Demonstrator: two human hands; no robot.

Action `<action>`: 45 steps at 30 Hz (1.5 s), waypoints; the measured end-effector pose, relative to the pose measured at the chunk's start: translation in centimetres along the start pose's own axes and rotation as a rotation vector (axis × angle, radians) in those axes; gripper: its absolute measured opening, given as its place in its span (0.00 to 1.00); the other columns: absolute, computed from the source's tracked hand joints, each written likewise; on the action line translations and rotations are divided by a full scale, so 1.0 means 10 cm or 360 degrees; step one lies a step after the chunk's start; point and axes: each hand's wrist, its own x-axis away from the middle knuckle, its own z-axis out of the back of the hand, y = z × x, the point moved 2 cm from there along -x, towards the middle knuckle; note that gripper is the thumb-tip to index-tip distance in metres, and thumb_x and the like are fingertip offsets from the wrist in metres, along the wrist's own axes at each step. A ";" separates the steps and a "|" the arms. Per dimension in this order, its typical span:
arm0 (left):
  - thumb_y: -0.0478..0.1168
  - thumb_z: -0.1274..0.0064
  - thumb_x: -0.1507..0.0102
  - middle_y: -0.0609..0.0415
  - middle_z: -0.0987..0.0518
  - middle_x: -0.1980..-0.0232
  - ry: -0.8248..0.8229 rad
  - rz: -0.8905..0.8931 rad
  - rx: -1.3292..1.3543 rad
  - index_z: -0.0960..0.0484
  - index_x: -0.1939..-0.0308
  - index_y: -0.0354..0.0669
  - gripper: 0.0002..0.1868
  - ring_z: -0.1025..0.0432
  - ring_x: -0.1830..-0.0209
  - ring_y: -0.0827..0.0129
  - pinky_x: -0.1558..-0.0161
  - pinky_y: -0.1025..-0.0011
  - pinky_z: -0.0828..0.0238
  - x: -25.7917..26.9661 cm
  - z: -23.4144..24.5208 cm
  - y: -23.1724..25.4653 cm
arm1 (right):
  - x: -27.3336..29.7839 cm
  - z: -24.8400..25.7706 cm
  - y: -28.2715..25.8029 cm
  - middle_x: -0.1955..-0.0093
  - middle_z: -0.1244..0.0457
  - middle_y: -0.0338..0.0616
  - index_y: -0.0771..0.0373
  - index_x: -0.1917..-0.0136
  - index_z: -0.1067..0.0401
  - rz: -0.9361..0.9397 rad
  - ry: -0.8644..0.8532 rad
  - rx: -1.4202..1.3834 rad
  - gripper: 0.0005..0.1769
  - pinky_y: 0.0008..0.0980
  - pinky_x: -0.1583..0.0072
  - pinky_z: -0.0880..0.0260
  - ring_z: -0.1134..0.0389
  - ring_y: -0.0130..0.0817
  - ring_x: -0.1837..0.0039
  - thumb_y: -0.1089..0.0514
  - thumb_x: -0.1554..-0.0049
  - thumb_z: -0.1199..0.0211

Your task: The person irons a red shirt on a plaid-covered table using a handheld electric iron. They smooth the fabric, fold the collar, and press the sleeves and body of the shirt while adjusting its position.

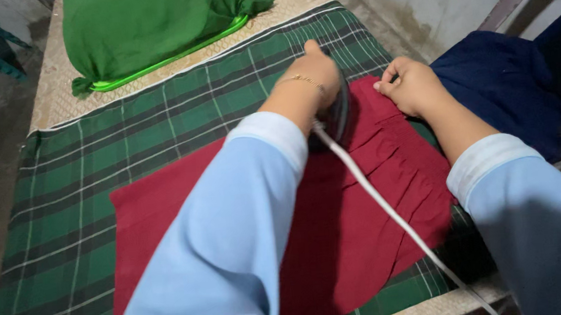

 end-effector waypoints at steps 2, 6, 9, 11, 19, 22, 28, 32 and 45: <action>0.36 0.51 0.31 0.29 0.21 0.34 -0.0009 0.0004 -0.0086 0.51 0.17 0.38 0.41 0.23 0.33 0.39 0.36 0.50 0.26 0.07 0.08 -0.21 | 0.01 0.00 0.00 0.62 0.29 0.47 0.62 0.52 0.24 0.0022 0.0024 -0.0019 0.16 0.40 0.54 0.29 0.29 0.39 0.61 0.49 0.41 0.24; 0.51 0.45 0.30 0.33 0.21 0.34 0.0005 -0.0144 -0.0389 0.44 0.18 0.48 0.40 0.26 0.34 0.37 0.35 0.47 0.29 0.25 0.33 -0.56 | 0.01 0.00 -0.01 0.62 0.29 0.47 0.61 0.51 0.24 -0.0018 0.0016 -0.0049 0.16 0.40 0.54 0.28 0.28 0.39 0.60 0.49 0.42 0.24; 0.52 0.44 0.32 0.38 0.20 0.34 0.0031 -0.0157 -0.0492 0.37 0.22 0.55 0.35 0.25 0.34 0.40 0.36 0.47 0.27 0.47 0.58 -0.87 | 0.01 0.00 -0.02 0.62 0.29 0.47 0.61 0.51 0.24 -0.0036 0.0000 -0.0066 0.16 0.40 0.54 0.28 0.28 0.39 0.60 0.49 0.42 0.24; 0.50 0.45 0.34 0.40 0.19 0.35 0.0066 0.0021 -0.0514 0.32 0.25 0.64 0.32 0.24 0.36 0.40 0.38 0.47 0.26 0.65 0.75 -1.17 | 0.02 0.01 -0.01 0.61 0.29 0.47 0.62 0.51 0.24 -0.0003 0.0017 -0.0034 0.16 0.40 0.54 0.28 0.28 0.39 0.60 0.49 0.41 0.24; 0.55 0.40 0.40 0.44 0.12 0.56 0.0181 -0.0192 -0.0354 0.18 0.43 0.61 0.22 0.17 0.55 0.44 0.52 0.50 0.21 1.58 0.98 -2.35 | 0.08 0.05 -0.08 0.63 0.30 0.47 0.63 0.49 0.25 -0.0089 -0.0092 -0.0202 0.16 0.41 0.60 0.31 0.31 0.38 0.65 0.48 0.39 0.27; 0.57 0.38 0.40 0.43 0.13 0.61 0.0273 -0.0353 -0.0506 0.16 0.50 0.57 0.19 0.18 0.58 0.42 0.54 0.48 0.21 1.51 0.89 -2.34 | 0.12 0.07 -0.07 0.65 0.31 0.43 0.63 0.48 0.25 -0.0099 -0.0100 -0.0286 0.16 0.38 0.62 0.34 0.34 0.33 0.66 0.49 0.38 0.28; 0.56 0.39 0.38 0.43 0.13 0.59 0.0448 -0.0768 -0.0567 0.16 0.52 0.57 0.16 0.20 0.56 0.41 0.55 0.44 0.23 1.03 0.61 -1.22 | 0.28 0.09 0.04 0.68 0.36 0.33 0.60 0.46 0.26 0.0028 -0.0146 -0.0636 0.10 0.29 0.63 0.40 0.40 0.23 0.67 0.54 0.37 0.31; 0.53 0.42 0.38 0.45 0.13 0.53 0.0447 -0.0607 -0.0524 0.15 0.46 0.63 0.17 0.19 0.52 0.45 0.52 0.48 0.22 0.79 0.35 -0.76 | 0.41 0.04 0.12 0.64 0.39 0.26 0.61 0.44 0.21 0.0149 -0.0071 -0.0711 0.08 0.23 0.60 0.43 0.44 0.17 0.63 0.58 0.36 0.29; 0.47 0.47 0.35 0.47 0.13 0.52 0.0405 -0.0536 -0.0593 0.12 0.49 0.61 0.12 0.19 0.50 0.46 0.52 0.48 0.21 0.66 0.25 -0.62 | 0.38 0.15 0.22 0.59 0.30 0.39 0.62 0.52 0.23 0.0108 0.0136 -0.0360 0.10 0.29 0.53 0.31 0.32 0.25 0.57 0.52 0.39 0.30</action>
